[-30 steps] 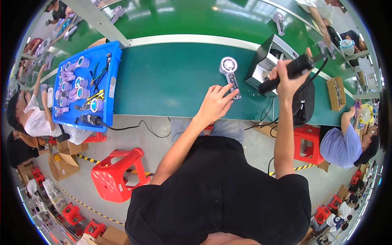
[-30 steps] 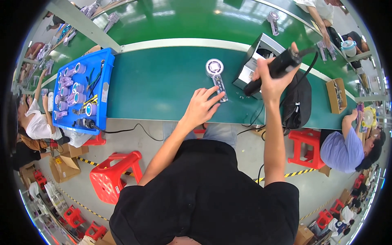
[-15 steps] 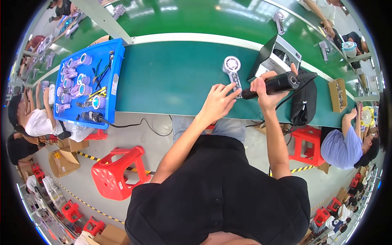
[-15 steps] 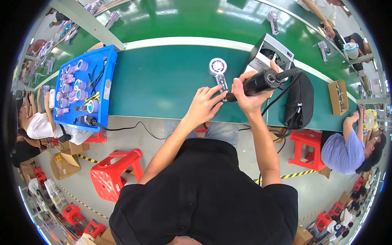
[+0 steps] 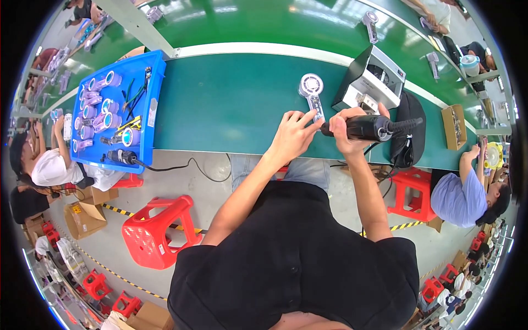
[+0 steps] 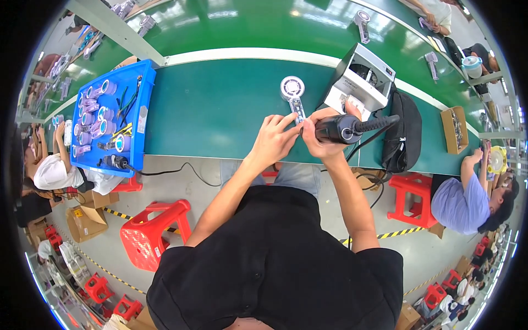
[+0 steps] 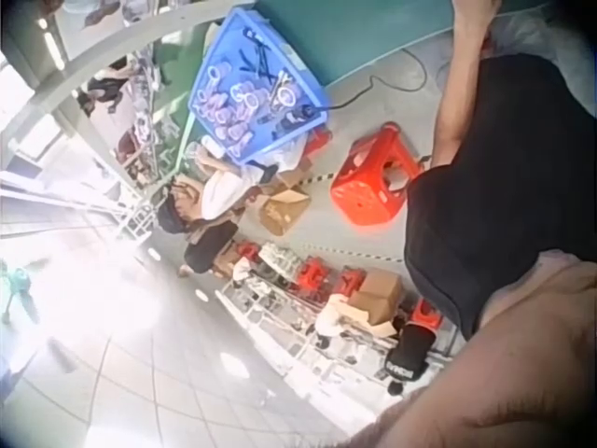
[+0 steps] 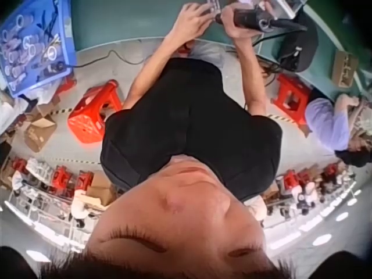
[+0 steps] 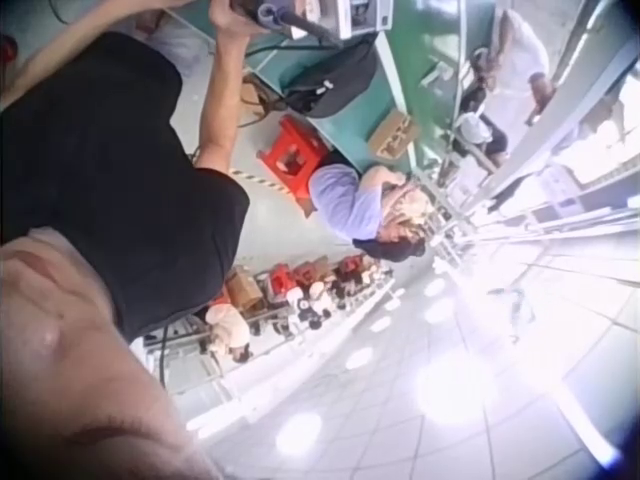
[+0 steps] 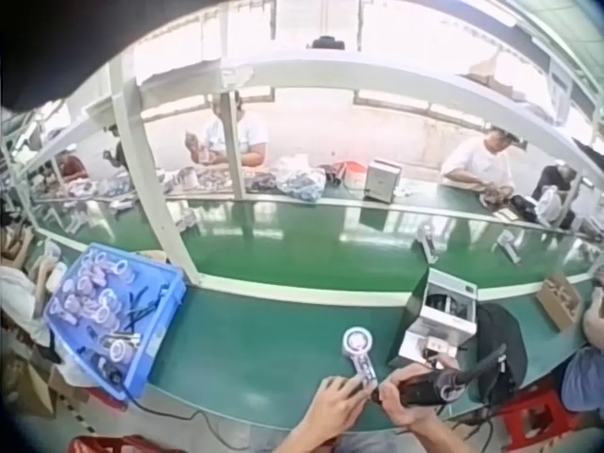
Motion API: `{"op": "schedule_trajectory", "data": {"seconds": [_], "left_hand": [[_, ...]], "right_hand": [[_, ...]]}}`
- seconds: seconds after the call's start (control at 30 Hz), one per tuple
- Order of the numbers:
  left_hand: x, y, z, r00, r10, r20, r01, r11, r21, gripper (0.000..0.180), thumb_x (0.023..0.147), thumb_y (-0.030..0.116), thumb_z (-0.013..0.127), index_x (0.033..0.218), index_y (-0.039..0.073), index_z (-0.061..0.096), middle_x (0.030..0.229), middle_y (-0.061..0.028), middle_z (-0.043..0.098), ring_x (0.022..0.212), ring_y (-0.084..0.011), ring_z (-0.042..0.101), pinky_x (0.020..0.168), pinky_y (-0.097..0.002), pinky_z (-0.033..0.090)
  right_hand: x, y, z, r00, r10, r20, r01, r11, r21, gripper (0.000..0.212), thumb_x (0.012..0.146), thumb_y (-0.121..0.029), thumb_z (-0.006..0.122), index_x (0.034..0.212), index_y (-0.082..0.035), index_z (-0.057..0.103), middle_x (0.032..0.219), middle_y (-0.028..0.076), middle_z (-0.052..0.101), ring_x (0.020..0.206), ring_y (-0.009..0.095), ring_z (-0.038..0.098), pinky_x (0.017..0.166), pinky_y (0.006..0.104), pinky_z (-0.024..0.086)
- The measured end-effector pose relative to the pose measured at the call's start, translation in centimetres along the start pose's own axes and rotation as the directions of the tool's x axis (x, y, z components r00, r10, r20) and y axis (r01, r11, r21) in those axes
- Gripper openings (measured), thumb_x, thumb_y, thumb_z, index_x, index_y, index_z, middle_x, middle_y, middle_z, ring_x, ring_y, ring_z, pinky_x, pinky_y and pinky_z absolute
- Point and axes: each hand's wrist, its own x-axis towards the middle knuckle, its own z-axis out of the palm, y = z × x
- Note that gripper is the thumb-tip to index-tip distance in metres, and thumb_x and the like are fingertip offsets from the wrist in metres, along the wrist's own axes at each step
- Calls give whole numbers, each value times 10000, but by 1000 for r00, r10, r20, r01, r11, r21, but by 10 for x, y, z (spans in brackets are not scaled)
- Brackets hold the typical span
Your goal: Using an electric screwdriver to fasten screws into electronic components on a factory assembly line.
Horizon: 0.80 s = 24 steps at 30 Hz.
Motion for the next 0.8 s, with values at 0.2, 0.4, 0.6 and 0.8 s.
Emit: {"op": "schedule_trajectory", "data": {"seconds": [0.2,0.4,0.6,0.8], "left_hand": [[-1,-2,2,1000,4,-6,-4,1000,-15,390,774,50,695,1161,95,705,1243,-93,593,969,-263,586,935,-444,446],[-1,2,1,1000,4,-19,-5,1000,-22,372,781,71,696,1152,92,709,1243,-90,595,965,-267,581,933,-437,444],[-1,6,2,1000,10,-9,-10,1000,10,391,795,126,714,1182,77,686,1242,-102,595,967,-266,578,931,-434,446],[4,7,8,1000,12,9,-13,985,169,543,790,247,761,1296,112,616,1253,-107,566,1010,-281,558,927,-434,447]], "right_hand": [[2,2,0,971,-161,175,189,969,-161,872,786,83,711,1422,31,117,753,95,642,568,110,588,573,234,465],[3,5,2,992,-101,73,110,984,-137,856,782,98,727,1429,72,168,724,80,620,557,97,539,555,229,425],[9,-2,7,991,-103,82,115,980,-160,849,778,112,723,1428,50,179,715,69,604,568,102,537,550,231,421],[13,-7,5,984,-158,78,168,977,-134,898,765,84,760,1437,-24,175,758,83,617,577,113,561,566,227,444]]}}
